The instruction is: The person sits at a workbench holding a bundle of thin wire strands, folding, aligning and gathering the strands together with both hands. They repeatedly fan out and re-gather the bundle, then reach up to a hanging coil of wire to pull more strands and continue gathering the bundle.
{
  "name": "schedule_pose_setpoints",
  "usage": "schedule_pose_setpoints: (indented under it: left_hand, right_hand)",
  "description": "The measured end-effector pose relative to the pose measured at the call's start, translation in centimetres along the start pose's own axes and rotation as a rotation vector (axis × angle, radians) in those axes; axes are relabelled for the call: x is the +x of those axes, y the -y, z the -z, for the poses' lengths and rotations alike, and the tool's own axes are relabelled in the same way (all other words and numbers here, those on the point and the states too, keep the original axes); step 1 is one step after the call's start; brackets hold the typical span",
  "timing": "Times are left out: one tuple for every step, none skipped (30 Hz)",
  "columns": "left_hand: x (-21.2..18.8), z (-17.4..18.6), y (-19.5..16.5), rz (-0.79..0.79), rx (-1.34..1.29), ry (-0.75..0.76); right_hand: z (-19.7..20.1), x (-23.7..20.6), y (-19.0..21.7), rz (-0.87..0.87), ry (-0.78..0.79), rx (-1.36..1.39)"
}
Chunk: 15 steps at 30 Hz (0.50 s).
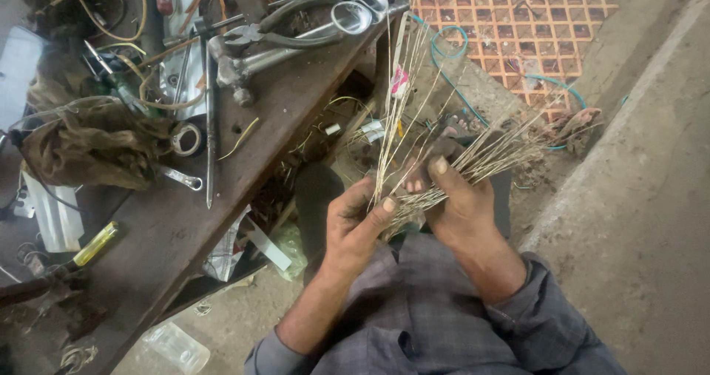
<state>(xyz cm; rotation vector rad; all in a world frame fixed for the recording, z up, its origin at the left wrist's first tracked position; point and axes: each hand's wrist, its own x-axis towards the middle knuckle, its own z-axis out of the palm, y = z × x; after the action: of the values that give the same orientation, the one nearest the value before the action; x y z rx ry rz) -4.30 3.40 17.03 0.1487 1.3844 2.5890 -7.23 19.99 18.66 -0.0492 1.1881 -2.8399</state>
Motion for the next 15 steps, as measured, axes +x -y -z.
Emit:
schedule_pose_setpoints:
  left_hand:
    - [0.02,-0.01,-0.05,0.005,-0.002,0.001]
    - [0.02,-0.01,-0.09,0.011,-0.005,0.001]
    - [0.06,0.0,-0.11,-0.001,0.01,0.004]
    - [0.1,0.02,-0.11,-0.012,0.025,0.006]
    - [0.14,0.04,-0.09,-0.024,0.04,0.009]
    - [0.12,0.05,-0.06,-0.018,0.03,0.009]
    - [0.08,0.06,-0.02,-0.012,0.019,0.01]
    - [0.08,0.07,0.01,-0.007,0.008,0.01]
    - [-0.01,0.1,0.09,0.003,-0.004,0.009]
    - [-0.01,0.12,0.09,0.012,-0.017,0.009]
    - [0.0,0.16,0.14,0.019,-0.03,0.01]
    - [-0.02,0.19,0.15,0.029,-0.027,0.004]
    - [-0.05,0.19,0.17,0.039,-0.024,-0.001]
    - [-0.09,0.23,0.16,0.048,-0.02,-0.007]
    - [-0.09,0.26,0.15,0.012,0.026,-0.002]
  right_hand:
    - [0.05,-0.08,-0.08,-0.003,-0.051,-0.039]
    - [0.08,-0.23,-0.13,-0.007,-0.102,-0.079]
    - [0.08,-0.31,-0.2,-0.01,-0.153,-0.118]
    - [0.13,-0.33,-0.18,-0.015,-0.13,-0.119]
    - [0.2,-0.31,-0.09,-0.02,-0.108,-0.119]
    - [0.23,-0.27,-0.04,-0.026,-0.086,-0.12]
    - [0.27,-0.17,0.03,-0.044,-0.079,-0.067]
    - [0.28,-0.02,0.11,-0.063,-0.072,-0.015]
    - [0.31,0.06,0.11,-0.083,-0.066,0.039]
    - [0.28,0.15,0.24,-0.081,-0.011,0.108]
    - [0.3,0.18,0.37,-0.078,0.045,0.177]
    - [0.25,0.22,0.46,-0.077,0.1,0.247]
    - [0.2,0.22,0.51,-0.086,0.109,0.248]
    - [0.12,0.18,0.52,-0.096,0.119,0.25]
    - [0.05,0.16,0.55,-0.106,0.128,0.251]
